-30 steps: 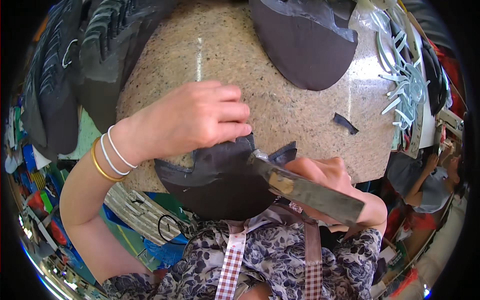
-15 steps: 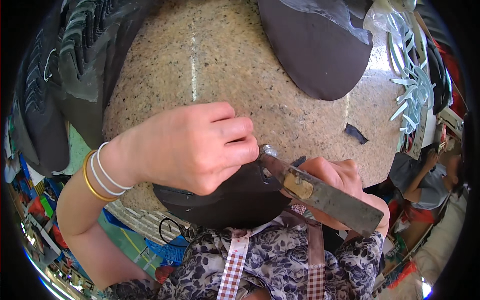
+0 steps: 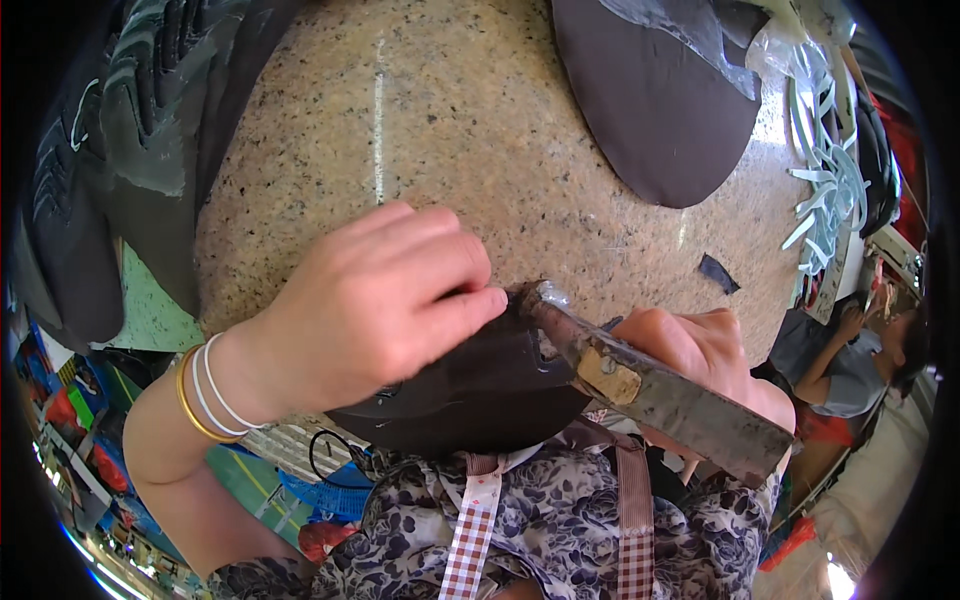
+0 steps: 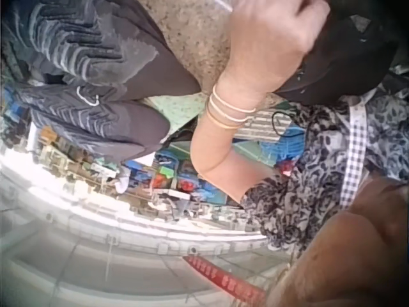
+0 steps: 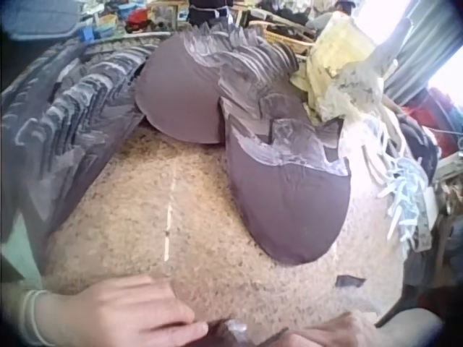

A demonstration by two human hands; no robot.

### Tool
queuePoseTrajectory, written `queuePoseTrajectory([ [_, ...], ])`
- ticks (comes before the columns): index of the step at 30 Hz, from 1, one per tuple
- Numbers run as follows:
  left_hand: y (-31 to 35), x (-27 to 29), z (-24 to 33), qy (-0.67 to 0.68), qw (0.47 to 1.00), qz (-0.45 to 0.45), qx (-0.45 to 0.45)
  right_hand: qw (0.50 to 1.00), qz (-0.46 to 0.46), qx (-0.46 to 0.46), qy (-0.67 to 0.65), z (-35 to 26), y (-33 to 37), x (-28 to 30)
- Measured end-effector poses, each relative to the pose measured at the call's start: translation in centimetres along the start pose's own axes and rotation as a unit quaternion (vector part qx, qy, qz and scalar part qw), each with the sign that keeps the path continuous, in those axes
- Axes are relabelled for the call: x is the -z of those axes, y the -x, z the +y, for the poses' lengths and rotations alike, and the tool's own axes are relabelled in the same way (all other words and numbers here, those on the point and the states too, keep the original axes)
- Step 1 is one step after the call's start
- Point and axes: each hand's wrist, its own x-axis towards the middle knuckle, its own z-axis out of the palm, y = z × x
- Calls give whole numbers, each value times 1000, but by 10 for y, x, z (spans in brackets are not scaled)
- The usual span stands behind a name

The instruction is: The person takes shoe upper pieces one at a time, folds their edges, and hammers them down with a hammer before placing them into a stack.

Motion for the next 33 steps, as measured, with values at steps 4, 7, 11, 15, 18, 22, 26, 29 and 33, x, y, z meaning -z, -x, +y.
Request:
queuePoseTrajectory([
  [4,7,-6,8,-86,995,37,-46,997,-37,34,62,-10,-8,1],
  [7,17,4,-2,46,997,28,58,997,-17,4,69,-17,-12,-5],
  [11,22,-4,15,-92,993,69,16,992,21,37,116,-24,-20,8],
  [15,33,2,6,38,991,75,99,993,-46,57,93,-18,-28,-2],
  [18,34,-3,23,-65,990,88,89,990,-29,57,127,-23,-31,6],
  [22,40,-2,22,-69,983,128,110,994,-50,68,63,-20,-34,1],
  [26,48,-3,26,-38,980,133,142,993,-60,80,62,-25,-42,4],
  [29,52,-4,34,-105,973,147,141,986,-32,126,105,-26,-45,1],
  [33,66,-11,25,-92,967,192,142,980,-144,119,73,-22,-47,-3],
])
